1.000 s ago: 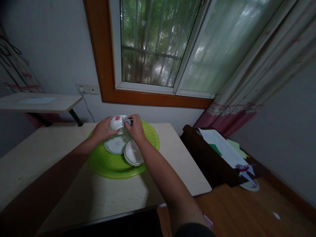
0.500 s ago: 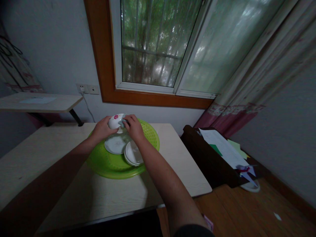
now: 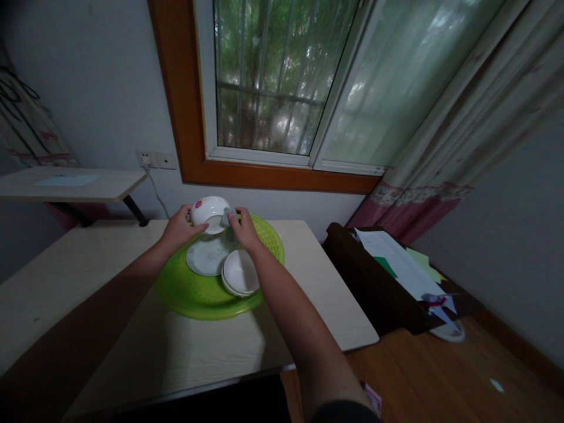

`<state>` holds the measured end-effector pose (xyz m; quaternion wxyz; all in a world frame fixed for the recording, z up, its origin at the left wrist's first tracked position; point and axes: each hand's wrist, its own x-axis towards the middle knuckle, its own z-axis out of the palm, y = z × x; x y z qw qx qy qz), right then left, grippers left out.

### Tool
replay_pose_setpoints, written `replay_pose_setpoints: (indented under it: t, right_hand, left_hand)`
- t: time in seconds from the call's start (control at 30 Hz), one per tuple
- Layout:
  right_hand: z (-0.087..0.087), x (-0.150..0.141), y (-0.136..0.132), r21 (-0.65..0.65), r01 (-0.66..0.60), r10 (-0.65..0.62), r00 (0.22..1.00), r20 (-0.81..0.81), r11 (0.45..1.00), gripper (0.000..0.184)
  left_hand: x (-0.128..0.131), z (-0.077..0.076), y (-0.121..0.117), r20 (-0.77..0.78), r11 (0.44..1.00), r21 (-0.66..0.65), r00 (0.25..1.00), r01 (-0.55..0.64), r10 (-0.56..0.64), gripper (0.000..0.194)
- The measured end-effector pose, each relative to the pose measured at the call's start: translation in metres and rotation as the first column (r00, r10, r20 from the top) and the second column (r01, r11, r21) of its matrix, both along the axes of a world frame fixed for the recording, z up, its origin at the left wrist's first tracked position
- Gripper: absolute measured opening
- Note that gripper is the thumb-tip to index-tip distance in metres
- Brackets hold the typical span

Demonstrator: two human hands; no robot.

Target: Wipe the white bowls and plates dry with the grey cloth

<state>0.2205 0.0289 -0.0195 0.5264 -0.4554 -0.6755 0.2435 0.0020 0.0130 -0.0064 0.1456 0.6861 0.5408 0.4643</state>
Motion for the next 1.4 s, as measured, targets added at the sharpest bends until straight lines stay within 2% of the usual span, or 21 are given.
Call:
replay_pose_setpoints:
  t: [0.1, 0.23, 0.37, 0.47, 0.6, 0.73, 0.83, 1.03, 1.17, 1.27, 1.33, 1.4]
  right_hand:
    - [0.000, -0.002, -0.005, -0.038, -0.064, 0.063, 0.997, -0.035, 0.997, 0.053]
    - [0.003, -0.004, -0.010, -0.046, -0.120, 0.116, 0.990, -0.081, 0.992, 0.067]
    - [0.005, -0.005, -0.009, -0.070, -0.101, 0.093, 0.990, -0.106, 0.992, 0.082]
    - [0.006, -0.004, -0.009, -0.087, -0.078, 0.069, 0.992, -0.104, 0.993, 0.094]
    - [0.006, -0.002, -0.008, -0.037, -0.074, 0.072, 0.997, -0.036, 0.997, 0.097]
    - [0.007, 0.001, -0.007, 0.075, -0.127, 0.118, 0.986, 0.119, 0.989, 0.094]
    - [0.007, 0.004, -0.006, 0.105, -0.146, 0.125, 0.975, 0.185, 0.984, 0.094]
    - [0.003, 0.004, 0.000, 0.083, -0.096, 0.087, 0.991, 0.099, 0.992, 0.081]
    - [0.003, 0.007, 0.006, 0.195, -0.023, 0.006, 0.996, 0.084, 0.981, 0.042]
    - [0.004, 0.013, 0.008, 0.231, 0.106, -0.132, 0.986, 0.099, 0.967, 0.018]
    - [0.007, 0.016, 0.008, 0.220, 0.188, -0.219, 0.968, 0.124, 0.957, 0.014]
    - [0.009, 0.016, 0.006, 0.200, 0.215, -0.245, 0.959, 0.142, 0.956, 0.016]
  left_hand:
    - [-0.001, 0.000, 0.002, 0.071, 0.999, -0.034, 0.997, 0.032, -0.029, 0.064]
    - [-0.001, -0.002, 0.005, 0.188, 0.989, -0.058, 0.974, 0.136, -0.123, 0.063]
    - [-0.001, -0.006, 0.007, 0.263, 0.972, -0.081, 0.945, 0.223, -0.195, 0.068]
    - [-0.002, -0.010, 0.010, 0.264, 0.965, -0.084, 0.940, 0.247, -0.217, 0.070]
    - [-0.002, -0.012, 0.010, 0.158, 0.975, -0.066, 0.967, 0.212, -0.199, 0.071]
    - [0.000, -0.009, 0.006, -0.075, 0.985, -0.020, 0.982, 0.170, -0.171, 0.065]
    - [0.001, -0.005, 0.003, -0.193, 0.986, 0.014, 0.968, 0.168, -0.162, 0.063]
    - [0.000, 0.002, -0.001, -0.207, 0.991, 0.075, 0.974, 0.112, -0.094, 0.061]
    - [-0.001, 0.005, -0.003, -0.258, 0.989, 0.110, 0.964, 0.099, -0.068, 0.059]
    - [0.000, 0.005, -0.004, -0.327, 0.984, 0.133, 0.942, 0.123, -0.073, 0.060]
    - [0.001, 0.006, -0.006, -0.373, 0.981, 0.134, 0.924, 0.142, -0.083, 0.060]
    - [0.002, 0.007, -0.009, -0.419, 0.979, 0.130, 0.904, 0.155, -0.088, 0.060]
